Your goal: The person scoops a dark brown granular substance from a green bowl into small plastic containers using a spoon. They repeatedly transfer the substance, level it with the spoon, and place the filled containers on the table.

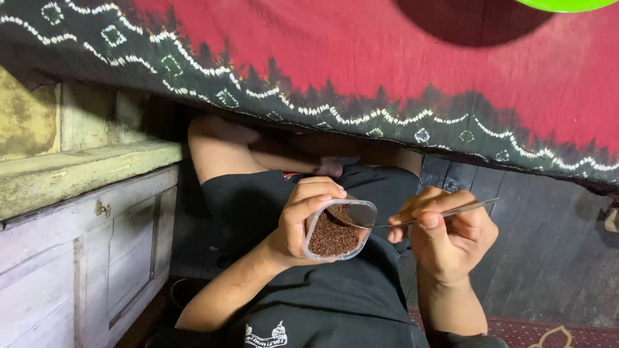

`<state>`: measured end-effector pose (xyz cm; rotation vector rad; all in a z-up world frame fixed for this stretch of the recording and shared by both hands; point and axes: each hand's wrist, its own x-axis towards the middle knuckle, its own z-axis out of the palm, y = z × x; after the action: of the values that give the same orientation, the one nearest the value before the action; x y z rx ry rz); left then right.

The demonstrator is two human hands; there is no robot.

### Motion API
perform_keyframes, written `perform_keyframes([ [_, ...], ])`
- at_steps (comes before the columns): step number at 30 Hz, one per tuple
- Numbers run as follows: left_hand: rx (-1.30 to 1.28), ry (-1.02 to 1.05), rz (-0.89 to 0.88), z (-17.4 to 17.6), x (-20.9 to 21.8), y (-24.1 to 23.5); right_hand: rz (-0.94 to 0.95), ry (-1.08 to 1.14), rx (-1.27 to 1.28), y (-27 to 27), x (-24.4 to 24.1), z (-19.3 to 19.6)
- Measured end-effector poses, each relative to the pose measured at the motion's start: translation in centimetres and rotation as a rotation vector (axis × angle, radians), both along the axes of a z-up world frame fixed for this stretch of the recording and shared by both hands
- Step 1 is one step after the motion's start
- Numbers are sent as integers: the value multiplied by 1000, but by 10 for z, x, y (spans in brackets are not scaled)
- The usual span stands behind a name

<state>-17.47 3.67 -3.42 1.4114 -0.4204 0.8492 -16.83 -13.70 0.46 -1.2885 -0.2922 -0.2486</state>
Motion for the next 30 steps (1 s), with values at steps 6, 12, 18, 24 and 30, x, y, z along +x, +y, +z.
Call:
perform_keyframes([
  [6,-44,49,18,-1,-5,-9,-38,-70,33,-4,-3,-3],
  [12,-114,81,-9,6,-4,-9,25,-27,108,6,-6,-10],
  [18,-113,93,-43,12,-7,-8,-7,-65,69,-4,-3,-9],
  [24,-165,107,-127,7,-9,-1,91,-30,136,10,-3,-8],
  [30,-153,101,-114,13,-12,-4,91,-82,130,0,-3,-10],
])
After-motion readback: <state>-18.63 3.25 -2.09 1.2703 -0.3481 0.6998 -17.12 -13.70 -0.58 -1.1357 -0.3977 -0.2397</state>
